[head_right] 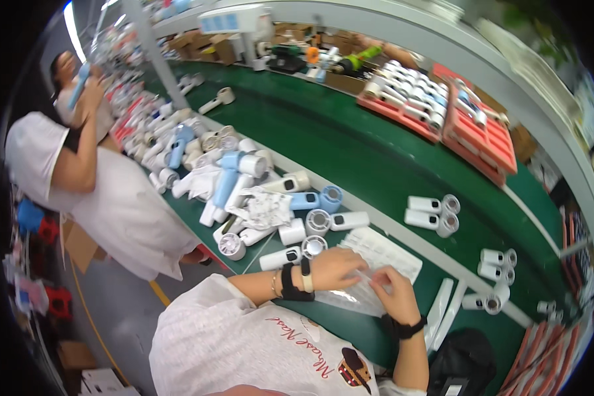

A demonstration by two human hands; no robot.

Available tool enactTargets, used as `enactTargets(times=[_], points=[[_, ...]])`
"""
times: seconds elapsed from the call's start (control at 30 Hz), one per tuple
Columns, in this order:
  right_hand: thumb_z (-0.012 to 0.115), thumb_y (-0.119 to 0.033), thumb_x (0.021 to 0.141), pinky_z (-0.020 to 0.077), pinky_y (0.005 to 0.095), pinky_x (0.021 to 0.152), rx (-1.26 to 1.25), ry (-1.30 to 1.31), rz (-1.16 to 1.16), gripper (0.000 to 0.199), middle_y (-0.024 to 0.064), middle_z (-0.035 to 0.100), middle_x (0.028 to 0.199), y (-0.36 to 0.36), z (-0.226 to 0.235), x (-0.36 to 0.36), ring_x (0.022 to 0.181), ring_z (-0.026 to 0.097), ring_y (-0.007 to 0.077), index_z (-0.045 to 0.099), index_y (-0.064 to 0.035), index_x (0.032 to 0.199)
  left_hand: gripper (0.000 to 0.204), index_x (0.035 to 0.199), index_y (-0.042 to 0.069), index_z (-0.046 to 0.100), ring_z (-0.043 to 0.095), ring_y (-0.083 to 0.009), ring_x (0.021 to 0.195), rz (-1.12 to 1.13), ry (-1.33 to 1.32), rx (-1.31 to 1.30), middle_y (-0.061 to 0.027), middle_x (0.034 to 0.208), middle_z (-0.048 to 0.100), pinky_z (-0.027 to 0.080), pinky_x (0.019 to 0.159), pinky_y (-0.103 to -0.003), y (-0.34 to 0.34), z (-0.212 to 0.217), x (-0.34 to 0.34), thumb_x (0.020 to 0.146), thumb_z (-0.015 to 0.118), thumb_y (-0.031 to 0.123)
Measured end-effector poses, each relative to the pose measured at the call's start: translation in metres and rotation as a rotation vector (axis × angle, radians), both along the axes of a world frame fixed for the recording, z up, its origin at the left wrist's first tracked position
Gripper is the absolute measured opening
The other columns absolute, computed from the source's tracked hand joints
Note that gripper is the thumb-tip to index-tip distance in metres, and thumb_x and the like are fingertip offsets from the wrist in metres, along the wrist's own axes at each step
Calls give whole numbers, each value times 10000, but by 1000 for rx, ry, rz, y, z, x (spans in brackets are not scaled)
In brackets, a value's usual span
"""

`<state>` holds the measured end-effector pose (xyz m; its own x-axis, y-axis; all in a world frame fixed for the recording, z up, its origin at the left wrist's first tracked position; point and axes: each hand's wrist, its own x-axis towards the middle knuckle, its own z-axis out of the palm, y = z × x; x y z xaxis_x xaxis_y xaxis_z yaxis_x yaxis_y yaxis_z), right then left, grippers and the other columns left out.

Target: The recorder is applying small stickers to portable hand-held fans on an assembly line.

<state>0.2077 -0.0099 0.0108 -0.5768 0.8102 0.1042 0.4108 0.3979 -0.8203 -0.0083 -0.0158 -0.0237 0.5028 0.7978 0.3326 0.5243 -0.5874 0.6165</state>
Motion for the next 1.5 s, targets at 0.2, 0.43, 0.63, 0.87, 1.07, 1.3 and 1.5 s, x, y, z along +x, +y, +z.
enactTargets(times=[0.2, 0.43, 0.63, 0.87, 1.07, 1.3, 1.5], points=[[683, -17, 771, 440, 250, 670, -158, 60, -143, 163, 39, 608, 787, -10, -10, 18, 706, 543, 122, 577, -11, 895, 196, 954, 86, 592, 583, -260, 722, -89, -219, -225, -84, 755, 583, 450, 633, -375, -5, -28, 18, 842, 617, 245], [635, 12, 786, 427, 254, 683, -14, -90, -300, 137, 51, 595, 807, -37, -1, 53, 725, 531, 139, 578, -5, 910, 202, 952, 72, 602, 524, -153, 593, -146, -381, -426, -40, 652, 530, 404, 543, -302, 7, -43, 18, 868, 617, 256], [602, 13, 805, 405, 268, 730, 234, -106, -535, 123, 56, 573, 842, -60, 18, 83, 757, 503, 147, 563, -7, 920, 204, 964, 72, 606, 460, -96, 561, -147, -438, -464, -7, 623, 488, 366, 517, -263, 9, -37, 16, 871, 631, 251], [603, 7, 806, 411, 302, 776, 320, -118, -746, 172, 97, 579, 915, -104, -22, 92, 834, 539, 215, 556, 1, 972, 177, 965, 71, 615, 444, -77, 580, -163, -424, -477, 9, 668, 513, 369, 525, -251, -7, -32, 19, 875, 630, 222], [640, -29, 746, 427, 392, 804, 452, -303, -519, 197, 149, 600, 950, -96, -19, 70, 901, 550, 341, 585, -12, 935, 163, 970, 53, 615, 461, -55, 637, -122, -394, -565, 19, 765, 562, 400, 571, -222, -6, -38, 10, 884, 627, 191], [610, 18, 792, 447, 307, 751, 308, -186, -593, 117, 117, 604, 894, -82, -37, 100, 826, 576, 250, 594, 0, 907, 129, 988, 39, 610, 485, -47, 743, -95, -371, -577, 21, 829, 569, 409, 655, -193, 7, -34, 12, 886, 614, 119], [617, -20, 822, 439, 231, 669, -39, 161, -779, 114, 44, 623, 807, -82, -65, 117, 732, 568, 109, 611, -4, 934, 124, 964, 41, 619, 461, -57, 725, -98, -381, -548, 19, 827, 584, 389, 660, -193, 5, -39, 13, 862, 635, 110]])
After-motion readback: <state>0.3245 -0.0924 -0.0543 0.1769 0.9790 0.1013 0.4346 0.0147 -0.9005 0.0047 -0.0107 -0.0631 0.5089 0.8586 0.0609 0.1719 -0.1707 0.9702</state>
